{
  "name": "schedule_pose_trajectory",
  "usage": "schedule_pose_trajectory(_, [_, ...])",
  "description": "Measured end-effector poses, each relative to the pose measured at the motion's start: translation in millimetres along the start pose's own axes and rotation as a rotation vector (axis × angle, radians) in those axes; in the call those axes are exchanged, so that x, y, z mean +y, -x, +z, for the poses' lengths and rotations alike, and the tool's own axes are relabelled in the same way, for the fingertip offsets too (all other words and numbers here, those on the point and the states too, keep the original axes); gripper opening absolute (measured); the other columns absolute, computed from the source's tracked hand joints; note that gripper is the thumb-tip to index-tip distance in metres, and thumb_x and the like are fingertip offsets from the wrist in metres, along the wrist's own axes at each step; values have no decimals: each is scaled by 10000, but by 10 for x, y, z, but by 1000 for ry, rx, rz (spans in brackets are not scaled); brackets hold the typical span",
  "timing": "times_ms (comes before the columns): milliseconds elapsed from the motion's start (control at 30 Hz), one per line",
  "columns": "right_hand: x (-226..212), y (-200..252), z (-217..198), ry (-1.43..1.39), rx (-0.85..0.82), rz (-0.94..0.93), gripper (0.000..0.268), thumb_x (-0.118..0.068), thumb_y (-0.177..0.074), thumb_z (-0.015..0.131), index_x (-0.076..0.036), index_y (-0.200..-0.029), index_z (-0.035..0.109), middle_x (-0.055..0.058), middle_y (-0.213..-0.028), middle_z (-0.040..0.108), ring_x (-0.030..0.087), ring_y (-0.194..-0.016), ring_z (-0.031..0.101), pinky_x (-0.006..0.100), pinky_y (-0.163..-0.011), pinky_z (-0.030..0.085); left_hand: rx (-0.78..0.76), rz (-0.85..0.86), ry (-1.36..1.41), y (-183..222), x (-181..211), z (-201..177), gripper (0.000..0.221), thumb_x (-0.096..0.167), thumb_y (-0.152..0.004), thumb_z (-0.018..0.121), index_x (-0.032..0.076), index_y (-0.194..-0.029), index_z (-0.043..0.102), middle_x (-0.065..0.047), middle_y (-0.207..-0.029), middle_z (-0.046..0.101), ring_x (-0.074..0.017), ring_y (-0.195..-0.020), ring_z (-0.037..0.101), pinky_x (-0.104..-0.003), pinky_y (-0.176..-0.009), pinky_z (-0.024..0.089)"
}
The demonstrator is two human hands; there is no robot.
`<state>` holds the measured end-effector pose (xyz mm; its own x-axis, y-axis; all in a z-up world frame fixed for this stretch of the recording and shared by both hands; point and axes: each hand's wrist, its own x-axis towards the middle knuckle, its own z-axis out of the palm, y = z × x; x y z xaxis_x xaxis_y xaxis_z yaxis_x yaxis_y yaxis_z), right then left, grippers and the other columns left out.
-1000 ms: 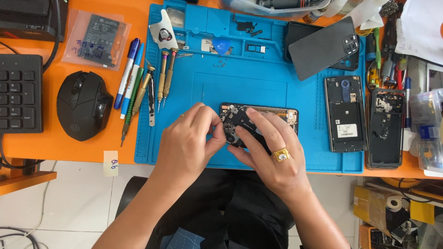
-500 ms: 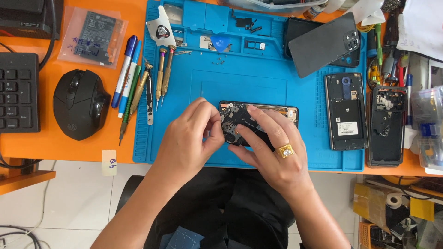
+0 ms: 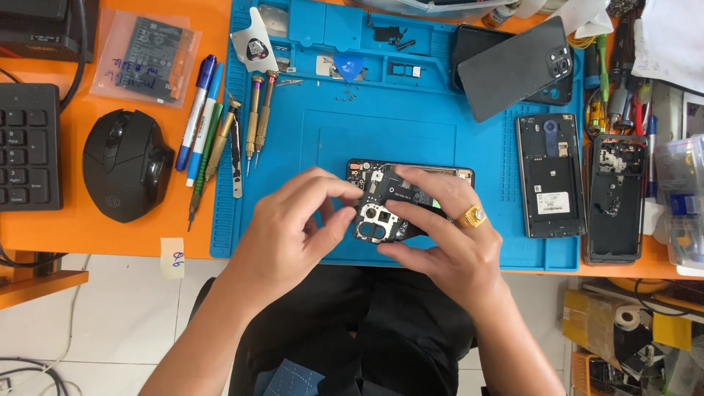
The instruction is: The technician is assembling a mobile phone by connecting internal ribbon cables and using a precision screwdriver to secure the motherboard.
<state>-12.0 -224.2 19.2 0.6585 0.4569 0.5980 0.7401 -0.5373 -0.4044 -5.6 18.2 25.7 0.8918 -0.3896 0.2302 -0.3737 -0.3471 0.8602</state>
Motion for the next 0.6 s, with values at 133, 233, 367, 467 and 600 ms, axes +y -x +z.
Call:
schedule_pose_trajectory(133, [3,4,-73,-84,-82,37,406,-344,-962,772,-20,-1202,725,235,-1408,636,422,-1284,703,512,-1057,587,19,156,-70,14,-29,-28,137,113,-1043,684,41,-1157,710,-87,-1062,753,-245,-954,755,-362,-793,597])
schedule_pose_trajectory(233, [-40,-27,-111,-65,-142,33,415,-312,-969,785,-12,-1244,703,245,-1429,621,415,-1305,684,528,-1077,585,26,197,-192,18,-51,-27,89,118,-1031,723,48,-1085,718,-73,-1004,759,-246,-909,746,-377,-745,595])
schedule_pose_trajectory(367, [-71,-40,-127,-38,-188,1,423,-263,-987,807,11,-1280,673,260,-1468,570,451,-1305,669,568,-1054,581,10,192,-282,41,-122,23,81,148,-1043,728,76,-1051,692,-34,-967,734,-227,-872,720,-370,-677,566])
schedule_pose_trajectory(467, [-116,-73,-130,-1,-218,0,408,-256,-1003,794,18,-1271,654,253,-1478,554,456,-1259,668,553,-1048,583,-7,169,-379,57,-142,49,84,155,-1062,705,75,-1073,684,-42,-998,734,-243,-862,719,-386,-632,576])
schedule_pose_trajectory(600, [-101,-72,-128,13,-225,1,416,-261,-996,807,10,-1275,659,248,-1470,563,450,-1256,670,554,-1045,583,-68,83,-272,32,-120,-1,104,182,-1085,634,82,-1071,660,-38,-993,725,-247,-850,703,-397,-615,528])
